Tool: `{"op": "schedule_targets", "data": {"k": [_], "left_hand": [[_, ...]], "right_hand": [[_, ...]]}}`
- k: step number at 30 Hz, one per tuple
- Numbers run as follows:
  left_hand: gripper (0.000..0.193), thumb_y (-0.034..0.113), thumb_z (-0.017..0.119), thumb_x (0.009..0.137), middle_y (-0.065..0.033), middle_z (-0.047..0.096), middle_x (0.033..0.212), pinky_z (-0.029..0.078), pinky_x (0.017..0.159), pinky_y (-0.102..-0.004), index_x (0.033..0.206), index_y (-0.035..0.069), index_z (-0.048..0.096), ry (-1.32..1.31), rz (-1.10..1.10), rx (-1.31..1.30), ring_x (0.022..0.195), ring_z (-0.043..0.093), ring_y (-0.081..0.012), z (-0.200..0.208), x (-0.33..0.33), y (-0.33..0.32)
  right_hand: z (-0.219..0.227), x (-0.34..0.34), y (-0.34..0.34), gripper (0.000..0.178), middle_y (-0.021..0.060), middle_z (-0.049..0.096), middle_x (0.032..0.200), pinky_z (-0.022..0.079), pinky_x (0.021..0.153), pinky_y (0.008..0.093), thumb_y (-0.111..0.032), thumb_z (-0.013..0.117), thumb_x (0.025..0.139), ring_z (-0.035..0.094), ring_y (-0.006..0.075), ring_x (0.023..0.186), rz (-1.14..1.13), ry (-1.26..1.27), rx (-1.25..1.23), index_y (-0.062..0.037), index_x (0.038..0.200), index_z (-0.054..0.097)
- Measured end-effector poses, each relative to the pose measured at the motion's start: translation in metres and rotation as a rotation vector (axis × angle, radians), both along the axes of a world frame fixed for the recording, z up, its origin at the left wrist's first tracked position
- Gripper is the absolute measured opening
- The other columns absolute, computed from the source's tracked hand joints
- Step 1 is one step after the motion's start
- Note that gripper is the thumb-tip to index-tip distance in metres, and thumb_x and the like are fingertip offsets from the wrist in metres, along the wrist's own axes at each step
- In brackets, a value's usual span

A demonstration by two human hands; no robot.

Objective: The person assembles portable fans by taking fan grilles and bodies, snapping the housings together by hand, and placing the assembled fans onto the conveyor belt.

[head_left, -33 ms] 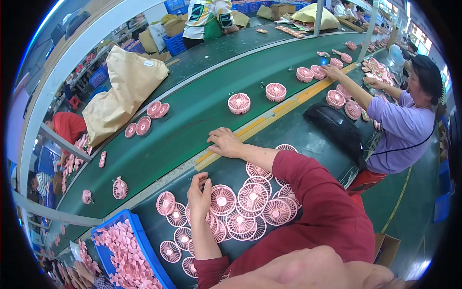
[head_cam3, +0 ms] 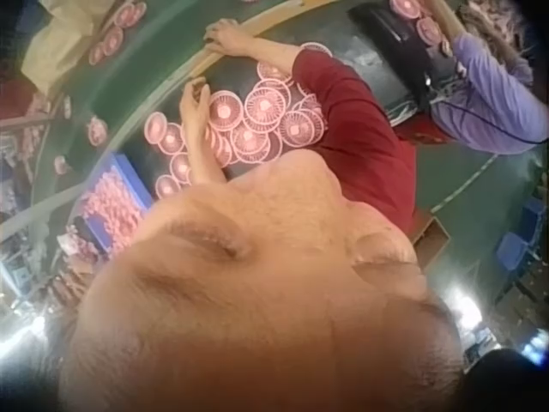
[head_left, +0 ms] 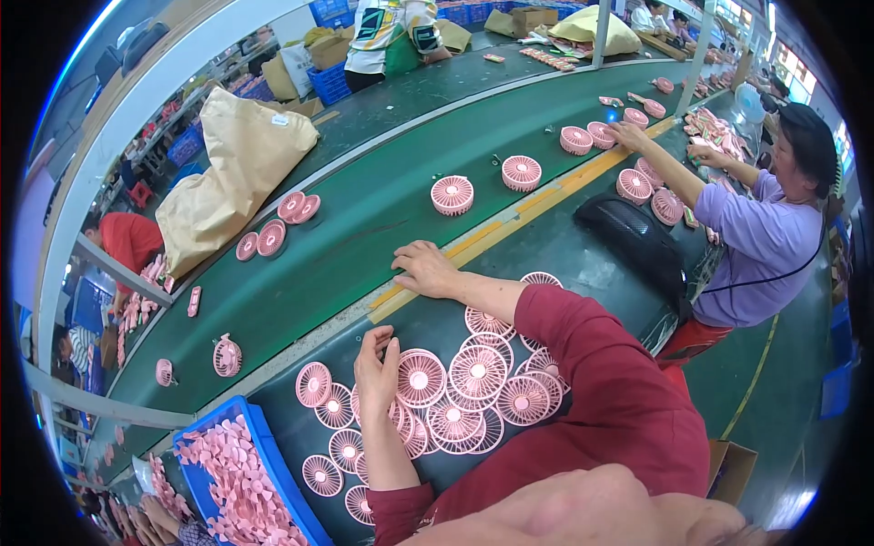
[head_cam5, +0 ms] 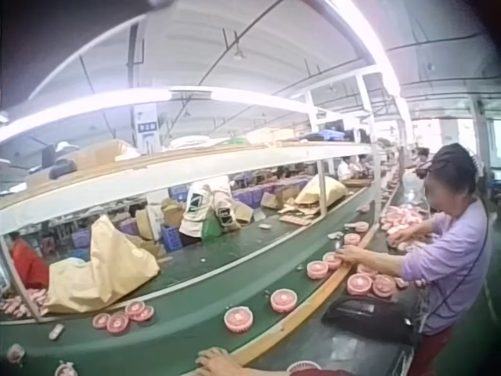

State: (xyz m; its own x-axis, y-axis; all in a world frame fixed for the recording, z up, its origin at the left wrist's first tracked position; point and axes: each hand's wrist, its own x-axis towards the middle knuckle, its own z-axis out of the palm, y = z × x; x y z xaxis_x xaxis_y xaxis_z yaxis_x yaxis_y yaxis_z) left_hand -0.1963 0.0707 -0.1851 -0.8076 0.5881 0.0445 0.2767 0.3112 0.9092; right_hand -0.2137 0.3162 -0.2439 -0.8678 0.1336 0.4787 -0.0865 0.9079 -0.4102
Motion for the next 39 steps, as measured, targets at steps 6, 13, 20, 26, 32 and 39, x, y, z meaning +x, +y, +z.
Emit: {"op": "schedule_targets", "data": {"k": [6, 13, 20, 26, 32, 39], "left_hand": [[0.027, 0.012, 0.062, 0.092, -0.0159, 0.069, 0.109, 0.052, 0.088, -0.0340, 0.117, 0.001, 0.060, 0.006, 0.045, 0.059, 0.102, 0.067, -0.0240, -0.008, -0.003, -0.012], [0.030, 0.019, 0.064, 0.091, -0.0153, 0.069, 0.108, 0.052, 0.086, -0.0363, 0.116, 0.003, 0.060, 0.142, 0.002, 0.029, 0.101, 0.068, -0.0278, -0.007, -0.003, 0.000], [0.030, 0.022, 0.063, 0.091, -0.0168, 0.069, 0.107, 0.052, 0.086, -0.0397, 0.114, 0.003, 0.059, 0.175, 0.020, 0.001, 0.102, 0.067, -0.0311, -0.013, -0.003, -0.017], [0.029, 0.022, 0.061, 0.092, -0.0187, 0.068, 0.108, 0.051, 0.087, -0.0434, 0.113, 0.003, 0.057, 0.167, 0.014, -0.010, 0.102, 0.065, -0.0354, -0.008, -0.001, -0.011], [0.031, 0.022, 0.064, 0.090, -0.0179, 0.067, 0.107, 0.051, 0.086, -0.0439, 0.114, 0.004, 0.058, 0.174, 0.043, -0.021, 0.100, 0.065, -0.0349, -0.014, -0.002, -0.004], [0.030, 0.021, 0.066, 0.088, -0.0159, 0.063, 0.106, 0.049, 0.086, -0.0466, 0.113, 0.007, 0.057, 0.139, -0.021, 0.014, 0.102, 0.061, -0.0362, 0.000, -0.001, 0.004]], "right_hand": [[-0.004, -0.014, -0.012, 0.029, 0.0111, 0.065, 0.117, 0.039, 0.102, 0.0471, -0.031, 0.069, 0.082, 0.055, 0.0316, 0.116, 0.046, 0.019, -0.004, -0.0087, 0.100, 0.072], [-0.001, -0.005, 0.007, 0.027, 0.0165, 0.064, 0.115, 0.045, 0.096, 0.0464, -0.024, 0.072, 0.079, 0.058, 0.0345, 0.109, 0.025, 0.106, 0.071, -0.0074, 0.100, 0.070], [0.021, -0.030, 0.004, 0.043, 0.0197, 0.058, 0.120, 0.047, 0.097, 0.0465, -0.029, 0.075, 0.079, 0.055, 0.0379, 0.111, 0.082, -0.236, 0.127, -0.0074, 0.114, 0.065], [0.039, -0.156, 0.029, 0.080, 0.0314, 0.048, 0.136, 0.043, 0.105, 0.0497, -0.037, 0.079, 0.076, 0.048, 0.0461, 0.125, 0.161, -0.236, 0.178, -0.0125, 0.143, 0.042], [0.036, -0.298, 0.035, 0.096, 0.0201, 0.054, 0.135, 0.045, 0.101, 0.0469, -0.055, 0.074, 0.073, 0.052, 0.0388, 0.124, -0.055, -0.197, 0.392, -0.0112, 0.148, 0.033], [0.021, -0.394, 0.128, 0.078, 0.0166, 0.063, 0.126, 0.049, 0.094, 0.0514, -0.054, 0.074, 0.077, 0.060, 0.0393, 0.115, 0.027, -0.141, 0.474, -0.0204, 0.142, 0.046]]}}
